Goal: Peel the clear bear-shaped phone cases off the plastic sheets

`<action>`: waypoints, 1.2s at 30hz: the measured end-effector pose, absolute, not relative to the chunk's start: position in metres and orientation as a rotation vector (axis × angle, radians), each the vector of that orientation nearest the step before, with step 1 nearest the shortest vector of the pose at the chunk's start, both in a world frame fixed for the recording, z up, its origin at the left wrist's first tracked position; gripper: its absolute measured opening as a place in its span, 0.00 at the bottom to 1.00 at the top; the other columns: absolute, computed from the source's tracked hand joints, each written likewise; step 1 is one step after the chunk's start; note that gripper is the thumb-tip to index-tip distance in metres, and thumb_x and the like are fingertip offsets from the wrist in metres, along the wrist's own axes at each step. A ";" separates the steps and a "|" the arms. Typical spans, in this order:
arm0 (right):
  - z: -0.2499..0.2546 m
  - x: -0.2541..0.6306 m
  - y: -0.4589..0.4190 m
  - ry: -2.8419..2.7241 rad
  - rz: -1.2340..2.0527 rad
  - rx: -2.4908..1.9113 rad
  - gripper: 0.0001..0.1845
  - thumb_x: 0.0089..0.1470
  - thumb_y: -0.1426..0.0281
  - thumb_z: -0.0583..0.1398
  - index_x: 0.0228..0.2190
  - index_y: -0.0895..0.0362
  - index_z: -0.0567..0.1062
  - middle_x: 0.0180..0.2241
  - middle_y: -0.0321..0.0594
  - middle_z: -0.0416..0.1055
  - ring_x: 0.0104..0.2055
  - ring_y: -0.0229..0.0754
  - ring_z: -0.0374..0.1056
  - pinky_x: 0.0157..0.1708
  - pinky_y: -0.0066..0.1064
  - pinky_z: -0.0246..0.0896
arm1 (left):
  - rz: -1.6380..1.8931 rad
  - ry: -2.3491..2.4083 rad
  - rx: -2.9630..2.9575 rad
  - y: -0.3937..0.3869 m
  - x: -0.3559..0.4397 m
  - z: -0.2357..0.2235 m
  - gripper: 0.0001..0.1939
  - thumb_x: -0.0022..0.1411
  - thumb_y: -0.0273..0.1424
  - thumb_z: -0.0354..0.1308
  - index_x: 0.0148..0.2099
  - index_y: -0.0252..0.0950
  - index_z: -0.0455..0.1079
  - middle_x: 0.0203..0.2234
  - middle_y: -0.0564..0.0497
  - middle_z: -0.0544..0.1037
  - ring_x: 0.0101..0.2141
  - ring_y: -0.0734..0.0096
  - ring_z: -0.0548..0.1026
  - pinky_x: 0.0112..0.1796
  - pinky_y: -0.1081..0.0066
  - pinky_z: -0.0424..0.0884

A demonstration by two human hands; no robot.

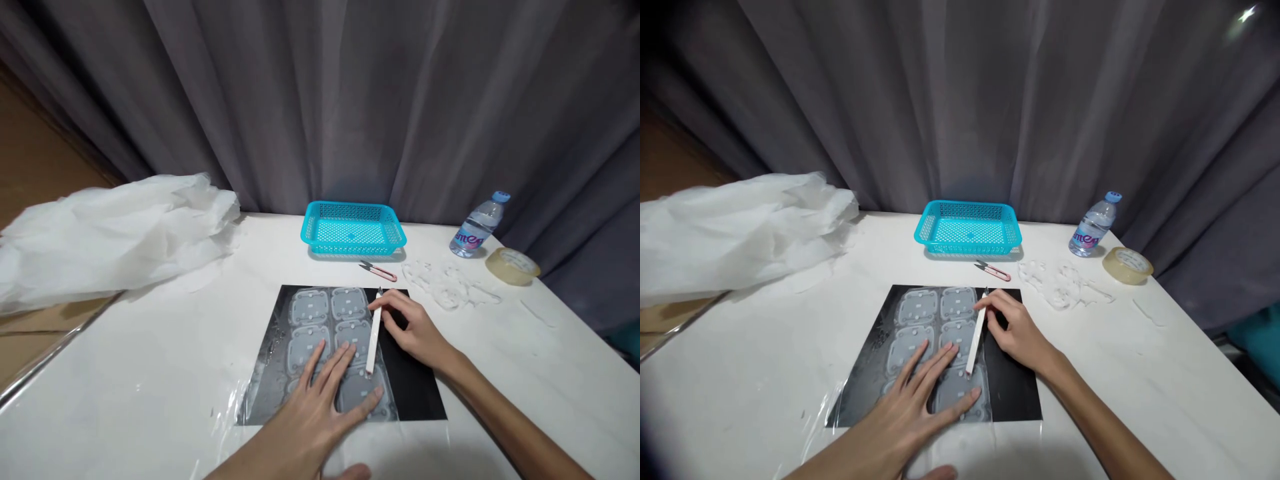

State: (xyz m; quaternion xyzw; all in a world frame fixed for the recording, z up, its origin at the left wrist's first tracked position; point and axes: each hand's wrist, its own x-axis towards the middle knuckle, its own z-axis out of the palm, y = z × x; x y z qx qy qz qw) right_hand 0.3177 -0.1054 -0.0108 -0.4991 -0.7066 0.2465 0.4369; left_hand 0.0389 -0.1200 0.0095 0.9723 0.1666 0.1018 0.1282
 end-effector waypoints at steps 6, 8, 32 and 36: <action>-0.028 0.336 -0.089 -1.763 0.380 -1.311 0.04 0.66 0.71 0.58 0.41 0.52 0.73 0.40 0.40 0.74 0.42 0.45 0.72 0.46 0.37 0.67 | 0.222 0.453 2.874 -0.124 0.031 0.026 0.42 0.67 0.52 0.62 0.77 0.61 0.49 0.74 0.42 0.56 0.71 0.33 0.59 0.60 0.32 0.69; -0.031 0.341 -0.082 -1.729 0.310 -1.369 0.03 0.65 0.67 0.62 0.39 0.53 0.72 0.38 0.39 0.73 0.40 0.45 0.71 0.44 0.36 0.67 | 0.183 0.498 2.820 -0.117 0.030 0.028 0.38 0.68 0.54 0.61 0.75 0.63 0.53 0.75 0.46 0.56 0.70 0.34 0.61 0.58 0.37 0.72; -0.003 0.319 -0.098 -1.633 0.803 -1.296 0.35 0.72 0.46 0.46 0.42 0.54 0.84 0.40 0.44 0.74 0.41 0.43 0.74 0.47 0.37 0.70 | 0.326 0.830 2.745 -0.019 0.071 -0.011 0.44 0.71 0.58 0.51 0.75 0.33 0.54 0.73 0.35 0.59 0.73 0.41 0.53 0.70 0.39 0.54; -0.002 0.313 -0.097 -1.662 0.828 -1.268 0.13 0.67 0.58 0.63 0.40 0.53 0.84 0.42 0.41 0.77 0.45 0.43 0.75 0.48 0.34 0.69 | 0.333 0.769 2.792 -0.015 0.072 -0.010 0.43 0.73 0.56 0.50 0.76 0.31 0.52 0.73 0.33 0.58 0.73 0.41 0.53 0.70 0.39 0.54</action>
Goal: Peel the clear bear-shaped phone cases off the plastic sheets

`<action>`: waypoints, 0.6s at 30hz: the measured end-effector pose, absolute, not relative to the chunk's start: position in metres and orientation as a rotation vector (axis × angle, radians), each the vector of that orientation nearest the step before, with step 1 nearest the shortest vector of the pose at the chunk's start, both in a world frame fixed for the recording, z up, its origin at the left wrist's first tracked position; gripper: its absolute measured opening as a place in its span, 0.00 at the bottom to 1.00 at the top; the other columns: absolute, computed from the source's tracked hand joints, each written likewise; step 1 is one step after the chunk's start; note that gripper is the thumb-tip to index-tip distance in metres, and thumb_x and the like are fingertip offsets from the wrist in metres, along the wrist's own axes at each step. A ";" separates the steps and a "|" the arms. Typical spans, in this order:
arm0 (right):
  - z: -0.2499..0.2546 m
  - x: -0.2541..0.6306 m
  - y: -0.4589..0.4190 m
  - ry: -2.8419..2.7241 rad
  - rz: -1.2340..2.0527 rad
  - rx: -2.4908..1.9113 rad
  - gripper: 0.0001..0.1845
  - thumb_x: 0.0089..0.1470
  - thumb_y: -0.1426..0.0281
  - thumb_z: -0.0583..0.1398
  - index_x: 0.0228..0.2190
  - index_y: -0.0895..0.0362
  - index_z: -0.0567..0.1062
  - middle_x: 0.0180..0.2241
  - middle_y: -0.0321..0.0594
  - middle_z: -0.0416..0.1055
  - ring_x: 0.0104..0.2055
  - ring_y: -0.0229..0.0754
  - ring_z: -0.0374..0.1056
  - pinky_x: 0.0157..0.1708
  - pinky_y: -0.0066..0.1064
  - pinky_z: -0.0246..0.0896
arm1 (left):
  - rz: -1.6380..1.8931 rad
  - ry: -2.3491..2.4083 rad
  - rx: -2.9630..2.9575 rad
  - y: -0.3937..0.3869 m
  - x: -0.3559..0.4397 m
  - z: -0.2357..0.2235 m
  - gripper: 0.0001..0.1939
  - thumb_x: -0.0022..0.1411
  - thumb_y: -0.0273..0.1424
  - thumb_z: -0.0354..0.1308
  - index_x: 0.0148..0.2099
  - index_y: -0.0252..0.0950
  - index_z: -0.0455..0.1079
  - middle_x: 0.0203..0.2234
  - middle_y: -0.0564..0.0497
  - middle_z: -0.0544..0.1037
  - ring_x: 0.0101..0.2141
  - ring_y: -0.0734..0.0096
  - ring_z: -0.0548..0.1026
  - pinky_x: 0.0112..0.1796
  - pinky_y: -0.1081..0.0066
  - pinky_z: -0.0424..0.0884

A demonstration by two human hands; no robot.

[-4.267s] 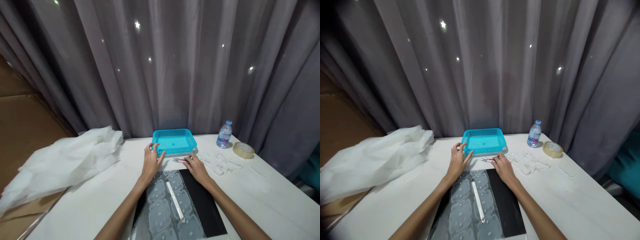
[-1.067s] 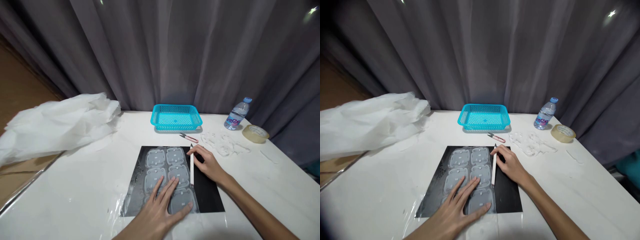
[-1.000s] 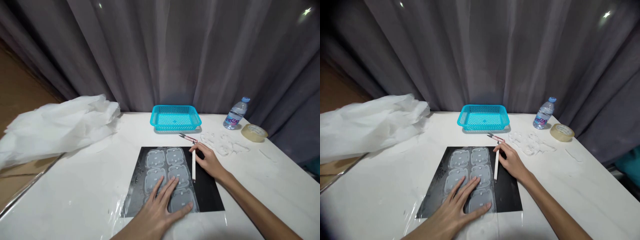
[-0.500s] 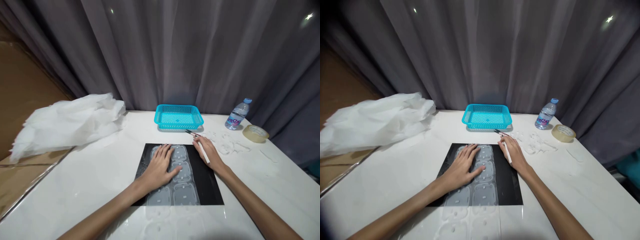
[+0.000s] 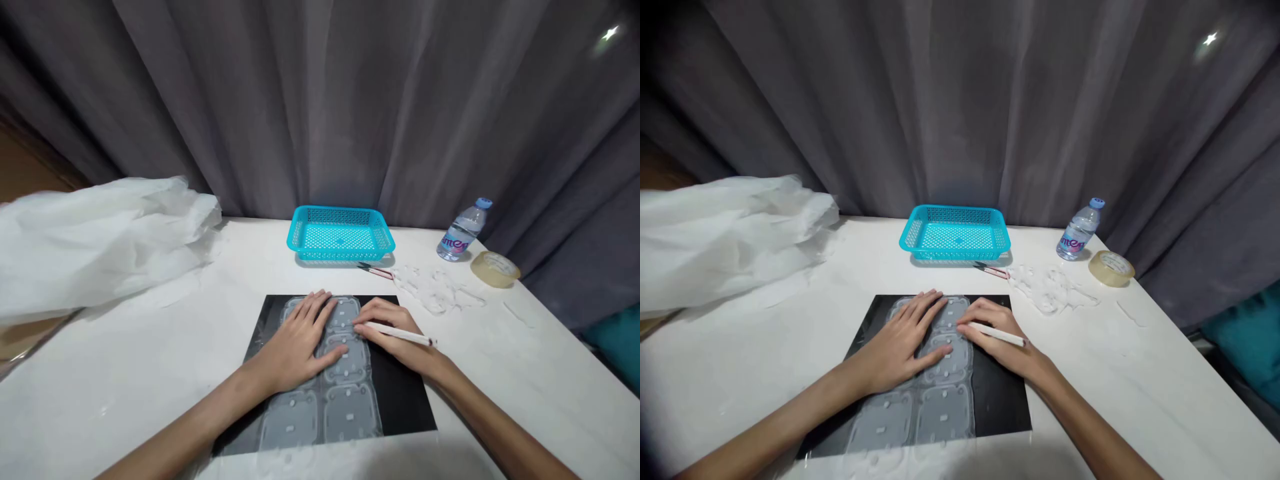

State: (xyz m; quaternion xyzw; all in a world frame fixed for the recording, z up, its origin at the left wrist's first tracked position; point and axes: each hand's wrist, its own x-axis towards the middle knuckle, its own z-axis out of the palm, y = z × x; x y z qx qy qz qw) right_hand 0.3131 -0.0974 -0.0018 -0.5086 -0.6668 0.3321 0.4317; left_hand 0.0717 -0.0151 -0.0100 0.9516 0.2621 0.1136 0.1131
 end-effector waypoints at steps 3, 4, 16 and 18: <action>-0.001 0.309 -0.096 -1.672 0.923 -1.274 0.08 0.63 0.65 0.67 0.43 0.53 0.82 0.39 0.38 0.79 0.41 0.41 0.75 0.42 0.30 0.69 | 0.286 0.806 2.774 -0.015 0.074 -0.007 0.44 0.73 0.56 0.51 0.75 0.27 0.54 0.72 0.30 0.59 0.73 0.39 0.54 0.69 0.40 0.56; -0.001 0.308 -0.096 -1.670 0.938 -1.281 0.07 0.62 0.66 0.68 0.41 0.53 0.81 0.38 0.37 0.78 0.39 0.40 0.75 0.41 0.30 0.68 | 0.283 0.806 2.775 -0.015 0.075 -0.006 0.43 0.73 0.55 0.52 0.74 0.26 0.56 0.72 0.29 0.59 0.73 0.40 0.54 0.69 0.41 0.57; -0.003 0.313 -0.091 -1.746 0.944 -1.241 0.05 0.63 0.69 0.67 0.33 0.54 0.79 0.37 0.37 0.77 0.41 0.41 0.74 0.43 0.32 0.66 | 0.291 0.771 2.673 -0.020 0.076 -0.004 0.38 0.73 0.50 0.56 0.74 0.31 0.56 0.72 0.37 0.63 0.70 0.51 0.63 0.68 0.51 0.63; -0.004 0.314 -0.092 -1.771 0.917 -1.233 0.05 0.63 0.69 0.67 0.34 0.54 0.79 0.37 0.37 0.77 0.41 0.41 0.74 0.44 0.33 0.66 | 0.309 0.768 2.669 -0.019 0.075 -0.004 0.38 0.72 0.49 0.58 0.74 0.32 0.56 0.71 0.38 0.64 0.70 0.52 0.64 0.68 0.51 0.64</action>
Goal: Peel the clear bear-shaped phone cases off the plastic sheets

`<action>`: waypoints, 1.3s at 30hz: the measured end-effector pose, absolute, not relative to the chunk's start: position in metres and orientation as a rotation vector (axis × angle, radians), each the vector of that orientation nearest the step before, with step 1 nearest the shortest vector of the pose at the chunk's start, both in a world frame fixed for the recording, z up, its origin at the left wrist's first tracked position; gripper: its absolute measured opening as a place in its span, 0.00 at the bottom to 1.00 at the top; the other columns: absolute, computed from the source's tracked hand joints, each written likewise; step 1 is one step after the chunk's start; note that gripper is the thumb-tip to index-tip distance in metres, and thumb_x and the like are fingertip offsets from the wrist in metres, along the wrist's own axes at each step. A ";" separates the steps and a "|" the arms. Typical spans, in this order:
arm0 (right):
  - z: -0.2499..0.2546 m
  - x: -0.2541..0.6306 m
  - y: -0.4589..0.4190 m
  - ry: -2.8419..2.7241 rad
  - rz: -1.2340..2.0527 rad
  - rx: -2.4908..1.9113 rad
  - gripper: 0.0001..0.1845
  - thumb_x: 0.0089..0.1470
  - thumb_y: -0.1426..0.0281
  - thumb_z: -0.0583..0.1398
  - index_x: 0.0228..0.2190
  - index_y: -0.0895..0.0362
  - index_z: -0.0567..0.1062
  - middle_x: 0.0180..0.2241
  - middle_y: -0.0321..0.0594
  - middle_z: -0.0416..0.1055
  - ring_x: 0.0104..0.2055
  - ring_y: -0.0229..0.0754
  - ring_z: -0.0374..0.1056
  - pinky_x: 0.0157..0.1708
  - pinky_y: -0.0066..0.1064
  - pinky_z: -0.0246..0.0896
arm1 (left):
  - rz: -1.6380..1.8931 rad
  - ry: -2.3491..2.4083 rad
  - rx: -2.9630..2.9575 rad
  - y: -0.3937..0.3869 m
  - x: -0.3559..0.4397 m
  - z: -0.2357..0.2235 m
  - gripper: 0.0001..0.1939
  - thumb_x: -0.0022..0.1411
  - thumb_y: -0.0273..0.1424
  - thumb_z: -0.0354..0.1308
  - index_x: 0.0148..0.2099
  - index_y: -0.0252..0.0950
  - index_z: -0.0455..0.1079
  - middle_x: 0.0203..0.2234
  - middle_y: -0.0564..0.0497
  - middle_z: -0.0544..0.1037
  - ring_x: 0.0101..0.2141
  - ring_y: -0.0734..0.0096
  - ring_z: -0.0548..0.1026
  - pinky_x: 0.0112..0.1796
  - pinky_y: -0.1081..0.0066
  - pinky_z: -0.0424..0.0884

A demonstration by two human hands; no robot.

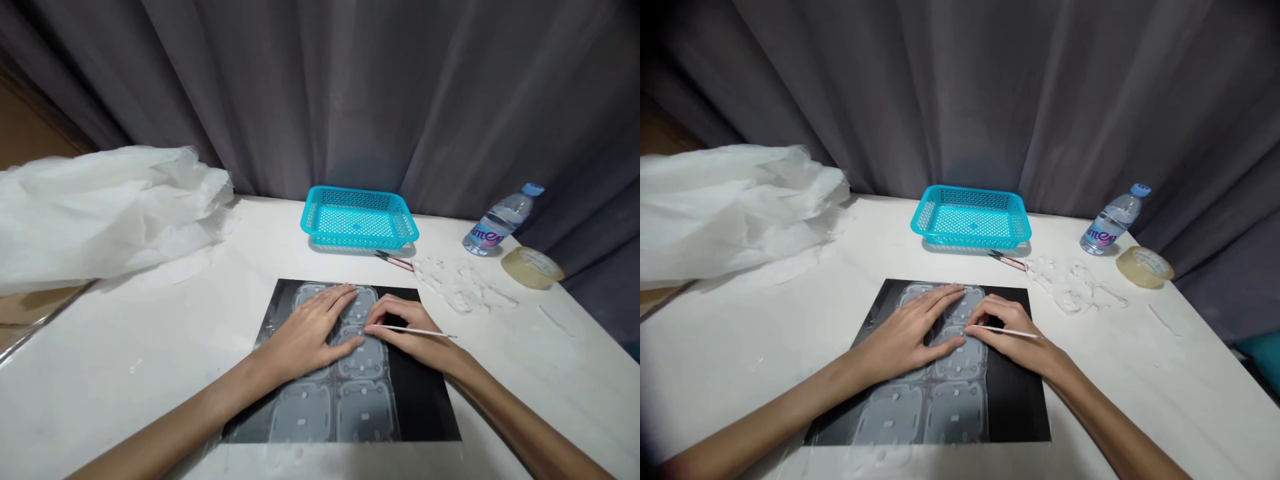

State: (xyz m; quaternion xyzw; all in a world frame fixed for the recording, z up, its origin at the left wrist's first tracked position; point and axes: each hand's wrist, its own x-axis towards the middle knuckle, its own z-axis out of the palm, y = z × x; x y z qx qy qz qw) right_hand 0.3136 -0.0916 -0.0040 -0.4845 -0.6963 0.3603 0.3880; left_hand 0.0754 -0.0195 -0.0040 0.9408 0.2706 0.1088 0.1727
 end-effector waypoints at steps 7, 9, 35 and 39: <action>-0.008 0.315 -0.092 -1.810 0.901 -1.199 0.04 0.64 0.69 0.67 0.35 0.53 0.78 0.39 0.36 0.78 0.44 0.41 0.74 0.47 0.32 0.66 | 0.329 0.782 2.656 -0.019 0.077 -0.003 0.37 0.70 0.48 0.60 0.72 0.34 0.60 0.71 0.40 0.65 0.69 0.52 0.65 0.67 0.52 0.64; -0.009 0.315 -0.092 -1.827 0.883 -1.199 0.03 0.65 0.69 0.66 0.36 0.53 0.78 0.39 0.36 0.78 0.44 0.41 0.74 0.48 0.32 0.66 | 0.334 0.787 2.652 -0.019 0.078 -0.003 0.37 0.70 0.49 0.60 0.72 0.35 0.60 0.71 0.41 0.66 0.69 0.53 0.66 0.67 0.52 0.64; -0.023 0.312 -0.086 -2.462 -0.079 -1.102 0.15 0.73 0.68 0.55 0.54 0.56 0.76 0.43 0.49 0.79 0.44 0.50 0.76 0.46 0.44 0.76 | 0.367 0.896 2.380 -0.016 0.075 -0.009 0.55 0.63 0.57 0.64 0.78 0.37 0.43 0.73 0.34 0.59 0.70 0.44 0.62 0.66 0.47 0.63; -0.008 0.321 -0.068 -2.581 -0.127 -0.995 0.15 0.73 0.73 0.52 0.52 0.59 0.76 0.46 0.53 0.78 0.49 0.52 0.74 0.48 0.43 0.73 | 0.333 0.874 2.395 -0.015 0.074 -0.010 0.58 0.64 0.59 0.62 0.79 0.34 0.38 0.75 0.31 0.53 0.72 0.43 0.57 0.68 0.46 0.60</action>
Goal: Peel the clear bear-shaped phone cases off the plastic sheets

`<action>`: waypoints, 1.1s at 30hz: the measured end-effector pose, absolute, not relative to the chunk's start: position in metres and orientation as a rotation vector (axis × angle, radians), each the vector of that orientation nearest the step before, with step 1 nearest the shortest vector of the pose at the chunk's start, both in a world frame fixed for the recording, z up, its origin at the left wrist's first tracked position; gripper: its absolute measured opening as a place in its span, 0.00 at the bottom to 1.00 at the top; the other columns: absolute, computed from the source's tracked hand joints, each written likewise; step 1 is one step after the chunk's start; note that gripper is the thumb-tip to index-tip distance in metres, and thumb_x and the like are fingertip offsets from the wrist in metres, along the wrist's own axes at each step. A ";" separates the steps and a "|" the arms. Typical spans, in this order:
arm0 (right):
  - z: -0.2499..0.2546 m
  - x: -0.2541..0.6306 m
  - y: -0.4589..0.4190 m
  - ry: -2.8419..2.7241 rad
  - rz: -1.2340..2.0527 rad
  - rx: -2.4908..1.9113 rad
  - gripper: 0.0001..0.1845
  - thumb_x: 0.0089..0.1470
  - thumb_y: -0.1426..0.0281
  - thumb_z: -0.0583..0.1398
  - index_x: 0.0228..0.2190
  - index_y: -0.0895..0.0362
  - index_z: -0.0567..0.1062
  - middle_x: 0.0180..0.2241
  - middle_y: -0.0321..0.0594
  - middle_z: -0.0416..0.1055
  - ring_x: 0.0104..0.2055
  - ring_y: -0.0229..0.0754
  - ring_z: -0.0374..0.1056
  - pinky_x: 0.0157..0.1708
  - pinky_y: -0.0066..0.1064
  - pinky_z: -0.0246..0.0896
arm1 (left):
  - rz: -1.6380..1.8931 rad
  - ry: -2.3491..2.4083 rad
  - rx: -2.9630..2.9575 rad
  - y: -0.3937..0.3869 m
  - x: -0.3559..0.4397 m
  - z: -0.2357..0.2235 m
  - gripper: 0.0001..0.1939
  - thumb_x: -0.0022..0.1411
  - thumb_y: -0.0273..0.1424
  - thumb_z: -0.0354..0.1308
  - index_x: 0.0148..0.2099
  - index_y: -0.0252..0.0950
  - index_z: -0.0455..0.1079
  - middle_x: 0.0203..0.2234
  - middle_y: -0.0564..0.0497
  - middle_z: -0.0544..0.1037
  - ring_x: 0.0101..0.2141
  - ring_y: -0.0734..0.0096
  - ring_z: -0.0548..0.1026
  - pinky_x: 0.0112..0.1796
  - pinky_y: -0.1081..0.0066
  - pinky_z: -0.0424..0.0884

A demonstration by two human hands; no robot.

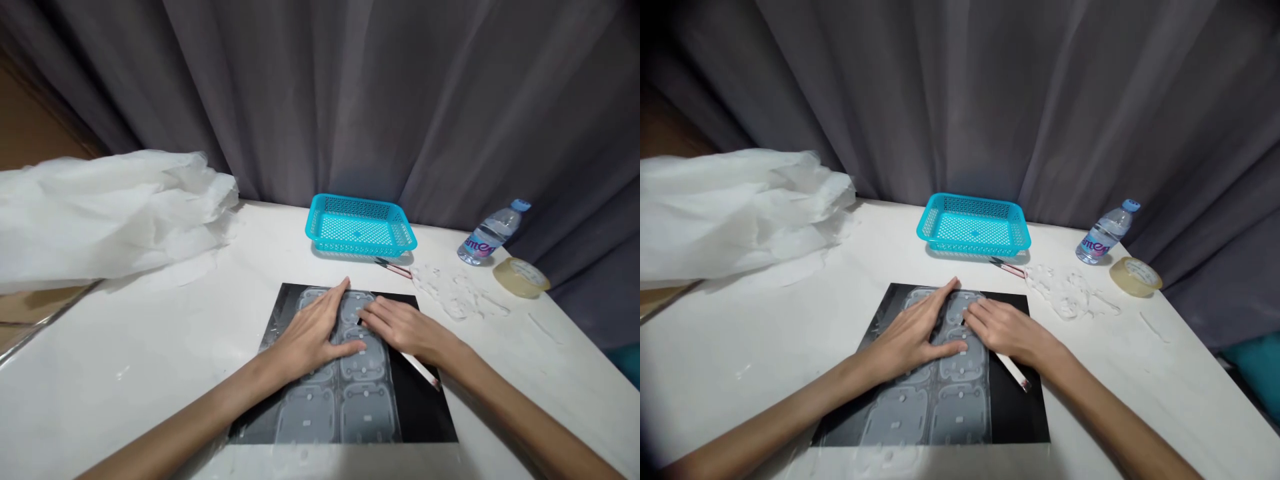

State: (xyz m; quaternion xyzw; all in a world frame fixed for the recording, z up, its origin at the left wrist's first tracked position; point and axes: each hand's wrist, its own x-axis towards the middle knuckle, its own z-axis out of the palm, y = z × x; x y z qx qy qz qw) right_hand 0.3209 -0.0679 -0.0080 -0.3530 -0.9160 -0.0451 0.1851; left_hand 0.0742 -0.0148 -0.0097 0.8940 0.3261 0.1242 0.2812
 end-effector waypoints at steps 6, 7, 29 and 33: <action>0.043 0.368 -0.011 -2.030 -0.169 -1.267 0.13 0.74 0.68 0.51 0.44 0.56 0.75 0.41 0.48 0.76 0.43 0.49 0.73 0.46 0.42 0.69 | 0.306 0.832 2.408 -0.013 0.072 -0.009 0.59 0.65 0.58 0.61 0.80 0.32 0.33 0.76 0.29 0.47 0.74 0.43 0.52 0.69 0.44 0.57; 0.051 0.373 -0.007 -1.955 -0.174 -1.290 0.12 0.73 0.67 0.52 0.43 0.56 0.76 0.41 0.48 0.76 0.44 0.49 0.73 0.47 0.42 0.68 | 0.306 0.825 2.408 -0.013 0.071 -0.009 0.60 0.65 0.58 0.61 0.80 0.32 0.32 0.76 0.29 0.46 0.74 0.43 0.51 0.69 0.44 0.56; 0.096 0.339 -0.039 -1.847 0.793 -1.240 0.17 0.67 0.60 0.61 0.52 0.51 0.82 0.32 0.36 0.76 0.33 0.41 0.69 0.33 0.32 0.64 | 0.676 0.718 1.564 0.033 0.114 0.031 0.21 0.54 0.45 0.73 0.40 0.33 0.79 0.34 0.47 0.84 0.36 0.61 0.80 0.40 0.64 0.76; 0.093 0.345 -0.040 -1.718 0.636 -1.243 0.17 0.69 0.55 0.59 0.39 0.54 0.82 0.30 0.37 0.73 0.34 0.41 0.69 0.34 0.32 0.63 | 0.708 0.747 1.469 0.027 0.107 0.038 0.21 0.56 0.45 0.72 0.41 0.32 0.80 0.35 0.46 0.84 0.35 0.63 0.79 0.39 0.67 0.75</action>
